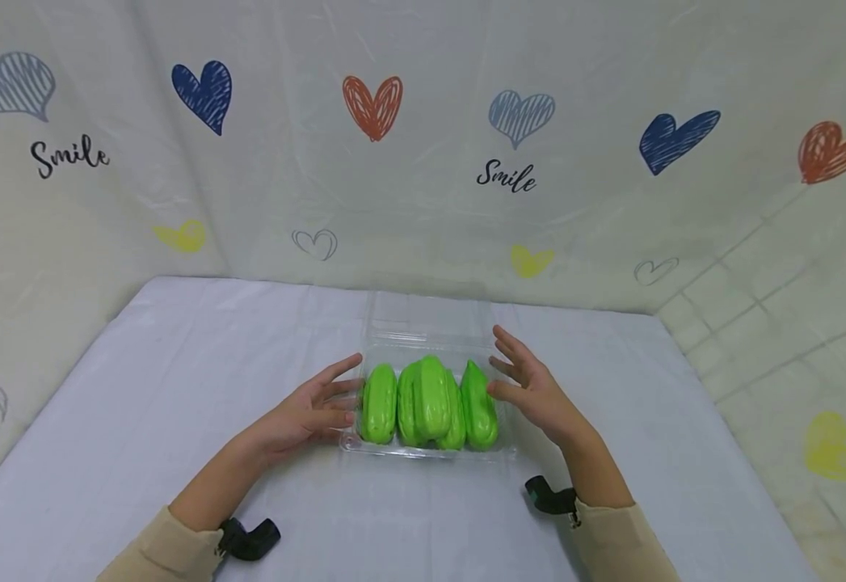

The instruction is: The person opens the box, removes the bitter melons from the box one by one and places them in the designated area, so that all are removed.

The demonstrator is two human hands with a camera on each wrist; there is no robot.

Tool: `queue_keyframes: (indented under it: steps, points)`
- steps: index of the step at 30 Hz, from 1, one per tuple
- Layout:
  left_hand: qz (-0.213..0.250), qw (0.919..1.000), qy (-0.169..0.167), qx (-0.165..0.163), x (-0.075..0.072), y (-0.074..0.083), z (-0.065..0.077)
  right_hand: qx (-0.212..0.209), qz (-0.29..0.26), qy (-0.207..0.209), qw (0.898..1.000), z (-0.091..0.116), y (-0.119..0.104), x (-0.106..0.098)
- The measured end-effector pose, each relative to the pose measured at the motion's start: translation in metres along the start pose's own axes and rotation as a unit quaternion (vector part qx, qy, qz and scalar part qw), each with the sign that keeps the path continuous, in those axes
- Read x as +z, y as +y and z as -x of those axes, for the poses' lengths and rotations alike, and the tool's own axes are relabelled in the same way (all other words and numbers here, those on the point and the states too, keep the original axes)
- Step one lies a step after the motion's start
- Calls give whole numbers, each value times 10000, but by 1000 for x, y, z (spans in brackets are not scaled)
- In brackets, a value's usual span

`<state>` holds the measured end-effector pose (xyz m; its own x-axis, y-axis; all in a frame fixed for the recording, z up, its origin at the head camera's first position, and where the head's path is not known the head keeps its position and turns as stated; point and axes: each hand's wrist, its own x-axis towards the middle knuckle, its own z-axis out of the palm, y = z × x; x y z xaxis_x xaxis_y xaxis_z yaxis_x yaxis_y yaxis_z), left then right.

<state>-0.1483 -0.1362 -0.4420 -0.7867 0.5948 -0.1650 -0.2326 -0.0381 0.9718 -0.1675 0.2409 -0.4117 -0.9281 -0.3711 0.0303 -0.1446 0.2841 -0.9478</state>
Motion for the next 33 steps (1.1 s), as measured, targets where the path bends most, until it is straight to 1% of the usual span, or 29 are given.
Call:
queue_keyframes:
  steps: [3,9,14,18,26,30,33]
  points:
    - [9,10000,-14,8,0,0,0,-1,32,20,10000,1,-1,0]
    - [9,10000,-6,10,-1,-2,0,-227,142,87,9996,2,-9,1]
    - [-10,10000,-11,36,-1,-2,0,-289,489,219,9981,5,-17,3]
    - [-13,10000,-7,24,0,-2,1,-419,750,324,9958,7,-23,6]
    - [-1,10000,-17,14,1,0,-1,-743,1292,501,9876,14,-40,16]
    - [-41,10000,18,-24,1,-1,0,-1060,1572,484,9807,16,-45,23]
    - [-70,10000,46,-39,1,-1,0,-1323,1686,450,9757,16,-48,28]
